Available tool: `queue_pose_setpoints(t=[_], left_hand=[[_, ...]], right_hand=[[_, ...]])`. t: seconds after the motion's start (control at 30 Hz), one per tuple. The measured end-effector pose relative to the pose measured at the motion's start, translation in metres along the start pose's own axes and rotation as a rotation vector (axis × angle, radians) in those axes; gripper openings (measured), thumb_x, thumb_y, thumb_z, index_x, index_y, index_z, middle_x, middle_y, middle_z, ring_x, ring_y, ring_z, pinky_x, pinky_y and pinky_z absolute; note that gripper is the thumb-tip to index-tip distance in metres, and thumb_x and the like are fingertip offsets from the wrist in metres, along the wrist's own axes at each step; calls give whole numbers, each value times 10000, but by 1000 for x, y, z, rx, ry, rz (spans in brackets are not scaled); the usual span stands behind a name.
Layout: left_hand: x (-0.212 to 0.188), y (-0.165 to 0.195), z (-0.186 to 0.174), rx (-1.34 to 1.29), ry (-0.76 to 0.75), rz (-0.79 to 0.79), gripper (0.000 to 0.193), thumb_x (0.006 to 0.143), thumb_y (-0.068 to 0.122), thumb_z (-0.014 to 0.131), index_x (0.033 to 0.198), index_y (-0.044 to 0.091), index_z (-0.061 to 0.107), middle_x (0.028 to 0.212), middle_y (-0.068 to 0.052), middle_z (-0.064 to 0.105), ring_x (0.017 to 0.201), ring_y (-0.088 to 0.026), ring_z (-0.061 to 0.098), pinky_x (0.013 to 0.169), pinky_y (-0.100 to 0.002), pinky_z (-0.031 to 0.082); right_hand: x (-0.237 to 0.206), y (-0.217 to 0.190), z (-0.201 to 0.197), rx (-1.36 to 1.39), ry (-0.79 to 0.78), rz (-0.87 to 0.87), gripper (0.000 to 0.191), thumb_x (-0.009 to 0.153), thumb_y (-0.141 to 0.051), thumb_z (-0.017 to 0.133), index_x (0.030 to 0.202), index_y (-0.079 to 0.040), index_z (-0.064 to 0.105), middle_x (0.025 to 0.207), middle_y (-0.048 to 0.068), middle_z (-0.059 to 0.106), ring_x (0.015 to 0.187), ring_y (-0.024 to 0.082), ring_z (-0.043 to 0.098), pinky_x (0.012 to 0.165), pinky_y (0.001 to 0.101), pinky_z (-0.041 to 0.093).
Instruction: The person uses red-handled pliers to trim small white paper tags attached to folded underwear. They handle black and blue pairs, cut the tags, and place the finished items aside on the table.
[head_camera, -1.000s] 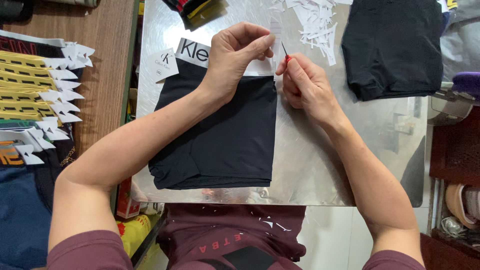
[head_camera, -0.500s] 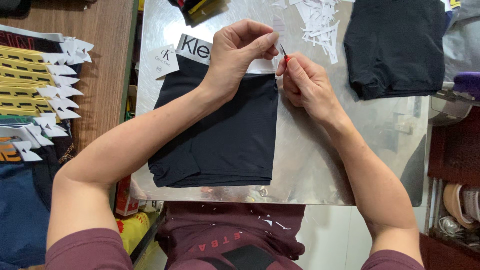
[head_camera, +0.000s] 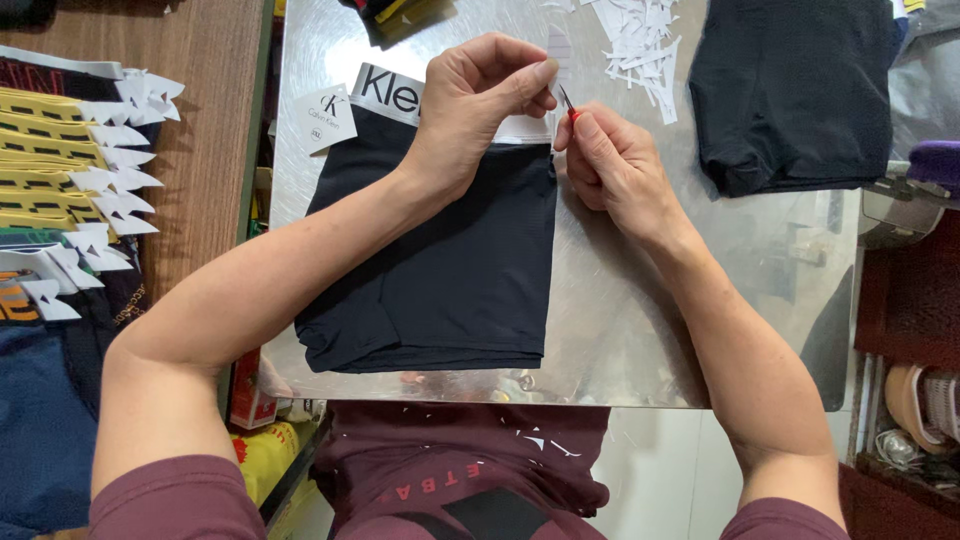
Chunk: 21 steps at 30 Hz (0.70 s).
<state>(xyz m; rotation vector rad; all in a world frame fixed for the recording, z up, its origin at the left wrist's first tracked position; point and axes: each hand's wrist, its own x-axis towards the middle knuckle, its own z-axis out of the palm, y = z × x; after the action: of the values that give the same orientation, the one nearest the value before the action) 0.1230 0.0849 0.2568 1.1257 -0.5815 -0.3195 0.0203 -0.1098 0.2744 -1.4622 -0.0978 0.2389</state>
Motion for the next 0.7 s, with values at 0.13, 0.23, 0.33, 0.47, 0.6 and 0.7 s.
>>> queue_pose_setpoints(t=[0.13, 0.23, 0.33, 0.47, 0.6, 0.7], left_hand=[[9, 1, 12, -29, -1, -18, 141, 1037, 150, 711, 1089, 19, 716, 971, -77, 756, 896, -133, 756, 856, -277, 648], [15, 2, 12, -16, -4, -19, 143, 1038, 155, 707, 1092, 23, 718, 969, -74, 759, 892, -130, 758, 853, -274, 652], [19, 1, 10, -7, -3, -27, 143, 1039, 156, 706, 1095, 25, 719, 968, -73, 761, 891, -129, 758, 847, -270, 647], [24, -1, 7, -4, -10, -28, 150, 1037, 170, 713, 1089, 29, 716, 971, -69, 757, 895, -127, 754, 842, -267, 642], [27, 2, 4, -3, -10, -37, 158, 1042, 184, 707, 1080, 31, 722, 965, -64, 757, 899, -124, 755, 859, -273, 651], [33, 5, 5, 5, -46, -72, 158, 1039, 184, 701, 1072, 31, 723, 953, -63, 758, 877, -118, 754, 843, -277, 673]], right_hand=[[-4, -9, -10, 5, 6, -1, 361, 1150, -406, 420, 1093, -83, 572, 689, -78, 341, 555, 31, 265, 480, 215, 208], [-1, -11, -15, -2, 11, 8, 364, 1149, -406, 416, 1086, -83, 573, 679, -80, 334, 546, 30, 261, 475, 216, 206], [3, -12, -16, 16, 9, 9, 363, 1155, -403, 419, 1074, -84, 573, 677, -77, 341, 550, 34, 271, 480, 220, 218], [9, -15, -24, 52, -27, 48, 338, 1150, -367, 436, 1060, -74, 578, 669, -77, 340, 542, 37, 264, 475, 222, 210], [8, -28, -37, 124, -57, 116, 335, 1142, -324, 477, 1038, -43, 627, 659, -78, 337, 554, 41, 277, 489, 231, 220], [10, -35, -46, 89, -35, 140, 348, 1120, -314, 501, 1021, -23, 665, 636, -75, 342, 540, 43, 285, 475, 233, 220]])
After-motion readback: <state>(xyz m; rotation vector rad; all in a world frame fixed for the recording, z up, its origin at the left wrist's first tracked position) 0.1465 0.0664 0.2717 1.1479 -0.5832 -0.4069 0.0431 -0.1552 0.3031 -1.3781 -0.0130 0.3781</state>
